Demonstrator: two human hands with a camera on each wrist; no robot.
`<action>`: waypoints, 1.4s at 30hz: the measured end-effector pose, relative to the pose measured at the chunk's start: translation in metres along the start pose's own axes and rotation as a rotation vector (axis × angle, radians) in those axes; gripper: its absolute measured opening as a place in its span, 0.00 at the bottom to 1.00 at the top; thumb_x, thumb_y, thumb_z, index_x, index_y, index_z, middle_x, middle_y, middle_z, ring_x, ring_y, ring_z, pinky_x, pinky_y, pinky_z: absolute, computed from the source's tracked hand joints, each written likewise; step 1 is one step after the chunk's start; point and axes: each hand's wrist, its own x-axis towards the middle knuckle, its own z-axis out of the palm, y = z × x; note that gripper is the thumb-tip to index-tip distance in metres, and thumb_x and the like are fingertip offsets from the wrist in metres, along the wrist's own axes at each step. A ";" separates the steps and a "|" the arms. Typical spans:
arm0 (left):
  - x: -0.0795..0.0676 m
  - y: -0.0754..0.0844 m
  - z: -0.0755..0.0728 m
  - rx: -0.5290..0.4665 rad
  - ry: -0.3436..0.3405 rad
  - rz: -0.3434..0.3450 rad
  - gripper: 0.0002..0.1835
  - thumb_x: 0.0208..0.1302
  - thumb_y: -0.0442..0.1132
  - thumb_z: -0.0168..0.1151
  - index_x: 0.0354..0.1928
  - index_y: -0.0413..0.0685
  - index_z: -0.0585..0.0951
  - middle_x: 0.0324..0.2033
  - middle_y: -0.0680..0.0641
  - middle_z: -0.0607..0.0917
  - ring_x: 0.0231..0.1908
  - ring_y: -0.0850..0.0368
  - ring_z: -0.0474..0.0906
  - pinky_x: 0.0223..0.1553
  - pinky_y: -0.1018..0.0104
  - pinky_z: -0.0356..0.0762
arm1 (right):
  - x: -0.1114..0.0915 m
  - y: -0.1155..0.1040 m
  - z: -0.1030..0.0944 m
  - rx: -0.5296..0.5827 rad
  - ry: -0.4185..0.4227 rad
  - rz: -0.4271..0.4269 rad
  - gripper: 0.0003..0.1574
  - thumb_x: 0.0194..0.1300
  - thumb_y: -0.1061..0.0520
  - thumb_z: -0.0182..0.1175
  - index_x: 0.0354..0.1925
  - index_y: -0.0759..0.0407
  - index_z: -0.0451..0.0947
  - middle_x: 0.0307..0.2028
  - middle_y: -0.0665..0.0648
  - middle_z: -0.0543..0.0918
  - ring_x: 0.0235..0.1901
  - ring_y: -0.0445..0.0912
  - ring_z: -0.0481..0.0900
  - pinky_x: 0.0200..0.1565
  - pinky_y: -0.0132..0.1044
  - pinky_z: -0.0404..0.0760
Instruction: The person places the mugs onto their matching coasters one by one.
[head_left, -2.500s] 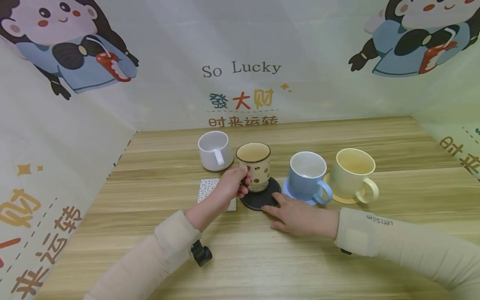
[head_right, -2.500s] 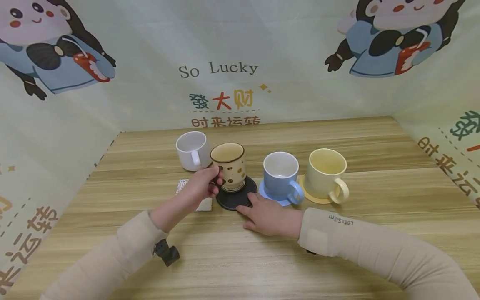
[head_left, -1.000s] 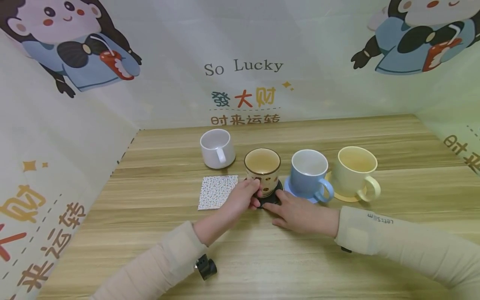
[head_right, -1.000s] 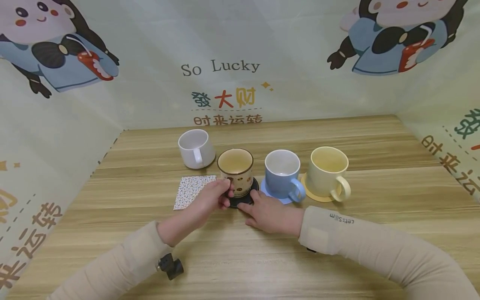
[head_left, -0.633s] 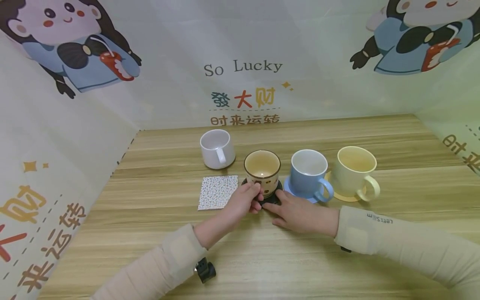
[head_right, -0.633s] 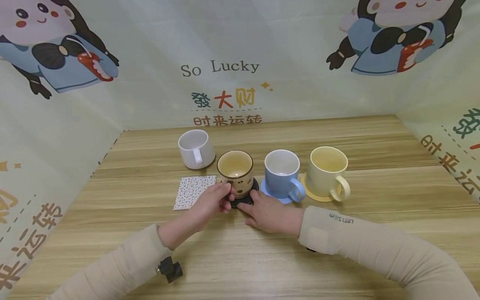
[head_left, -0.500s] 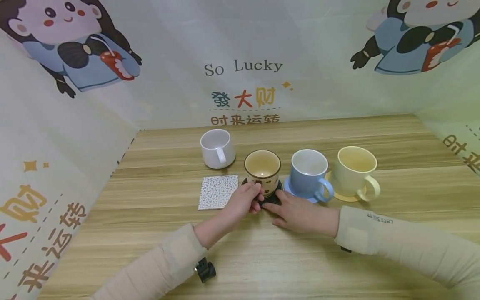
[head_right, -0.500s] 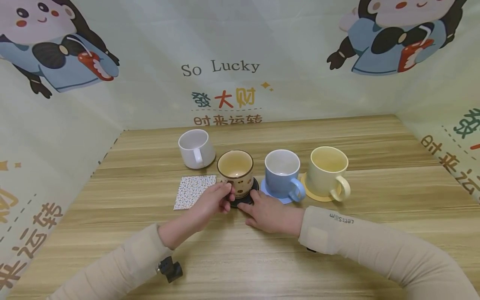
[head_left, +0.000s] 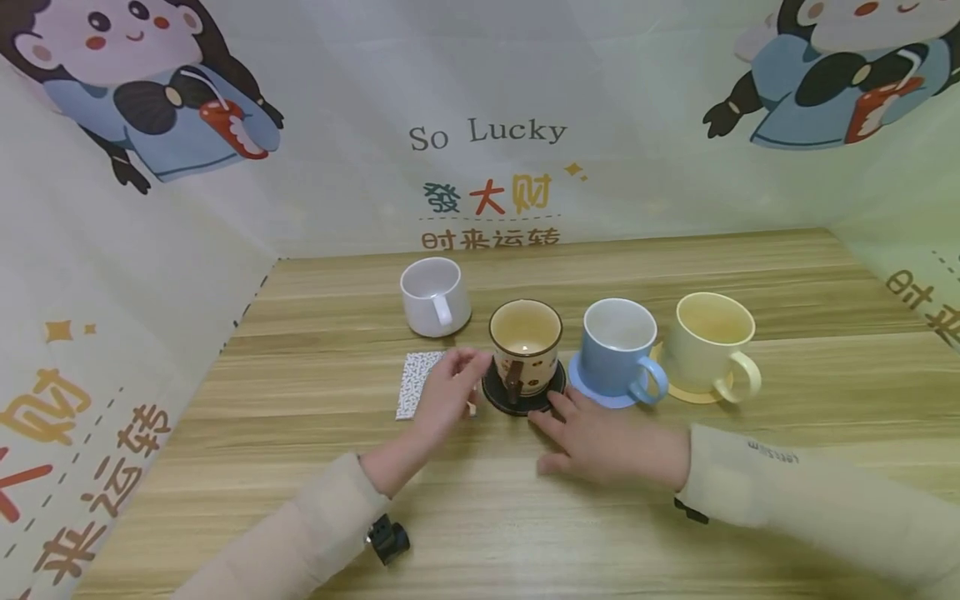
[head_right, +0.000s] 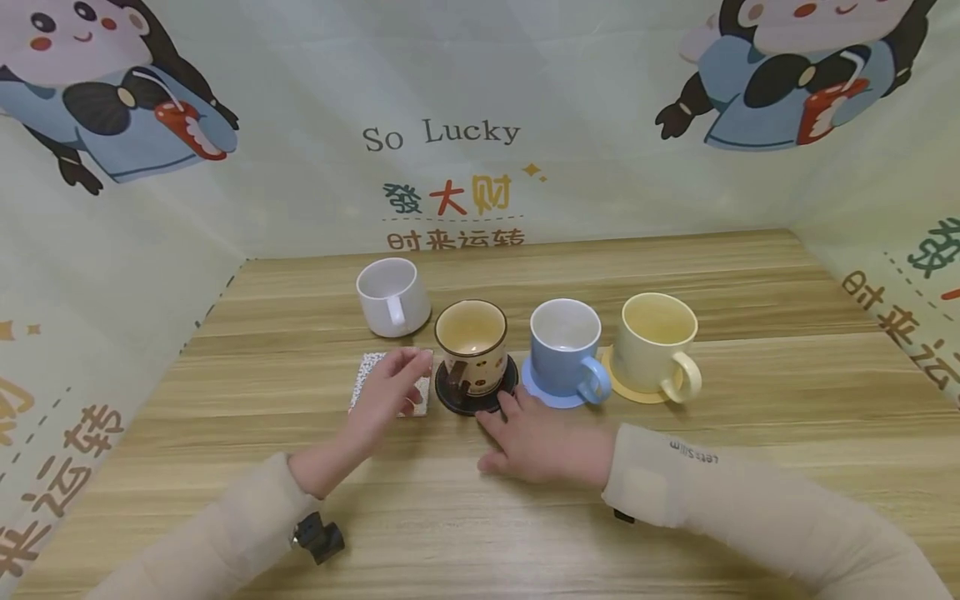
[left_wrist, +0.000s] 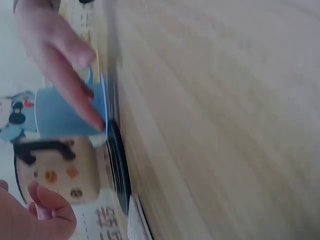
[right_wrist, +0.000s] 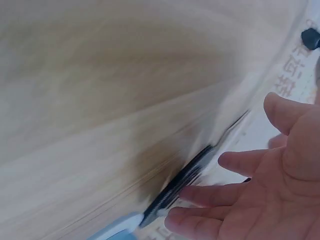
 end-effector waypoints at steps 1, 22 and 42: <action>0.003 -0.001 -0.005 -0.006 0.025 0.005 0.18 0.66 0.45 0.52 0.48 0.36 0.73 0.35 0.42 0.77 0.20 0.62 0.68 0.19 0.73 0.65 | -0.001 -0.003 0.000 0.008 -0.004 -0.004 0.39 0.65 0.37 0.48 0.66 0.57 0.60 0.64 0.73 0.58 0.64 0.68 0.52 0.61 0.59 0.58; 0.066 -0.005 -0.043 0.131 0.031 -0.118 0.25 0.70 0.51 0.39 0.51 0.35 0.71 0.32 0.45 0.69 0.32 0.56 0.65 0.43 0.57 0.69 | 0.027 -0.050 0.020 -0.153 0.072 -0.204 0.40 0.65 0.36 0.47 0.66 0.56 0.58 0.65 0.66 0.59 0.63 0.63 0.57 0.64 0.51 0.57; 0.090 -0.004 -0.034 -0.124 -0.004 -0.240 0.16 0.71 0.41 0.39 0.49 0.35 0.69 0.31 0.48 0.74 0.20 0.65 0.72 0.24 0.73 0.70 | 0.072 -0.059 0.013 -0.163 0.048 -0.129 0.41 0.63 0.34 0.48 0.65 0.57 0.60 0.64 0.62 0.59 0.63 0.58 0.58 0.63 0.46 0.61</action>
